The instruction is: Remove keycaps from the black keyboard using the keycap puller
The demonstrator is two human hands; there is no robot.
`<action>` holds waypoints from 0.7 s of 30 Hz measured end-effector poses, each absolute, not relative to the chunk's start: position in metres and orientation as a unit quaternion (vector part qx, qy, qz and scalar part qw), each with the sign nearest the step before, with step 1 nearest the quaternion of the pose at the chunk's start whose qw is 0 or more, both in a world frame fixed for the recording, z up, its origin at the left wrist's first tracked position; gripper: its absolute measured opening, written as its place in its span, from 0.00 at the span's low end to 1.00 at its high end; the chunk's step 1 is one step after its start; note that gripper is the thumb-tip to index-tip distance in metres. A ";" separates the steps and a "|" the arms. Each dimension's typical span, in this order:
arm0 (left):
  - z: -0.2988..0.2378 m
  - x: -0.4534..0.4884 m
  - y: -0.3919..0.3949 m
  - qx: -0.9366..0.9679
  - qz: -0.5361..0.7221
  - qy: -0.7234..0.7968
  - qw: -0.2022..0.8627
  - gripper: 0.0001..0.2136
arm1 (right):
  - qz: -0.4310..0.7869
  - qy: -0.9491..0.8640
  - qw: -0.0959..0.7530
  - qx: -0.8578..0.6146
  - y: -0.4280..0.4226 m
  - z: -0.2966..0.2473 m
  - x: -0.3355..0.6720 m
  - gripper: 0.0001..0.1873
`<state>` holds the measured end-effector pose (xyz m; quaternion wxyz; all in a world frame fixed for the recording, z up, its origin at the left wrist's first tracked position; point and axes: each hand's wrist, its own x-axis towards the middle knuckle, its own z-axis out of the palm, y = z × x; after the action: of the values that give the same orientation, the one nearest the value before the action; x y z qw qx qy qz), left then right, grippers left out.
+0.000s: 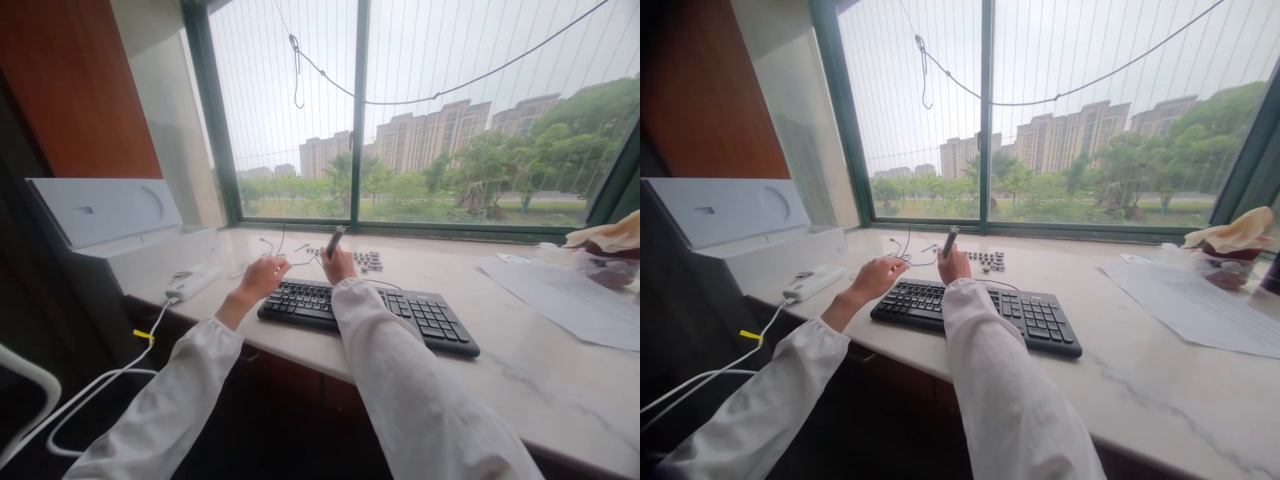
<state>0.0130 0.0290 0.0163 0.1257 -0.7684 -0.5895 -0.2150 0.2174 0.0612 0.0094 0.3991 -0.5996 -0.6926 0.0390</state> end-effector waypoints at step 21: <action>-0.027 0.004 -0.012 -0.801 -0.247 -0.538 0.090 0.14 | 0.131 -0.768 0.349 -0.521 0.044 -0.011 0.163 0.18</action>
<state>0.0039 -0.0119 -0.0269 0.0900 -0.8009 -0.5377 -0.2475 0.1632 0.0441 -0.0113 0.3491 -0.5212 -0.7677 0.1310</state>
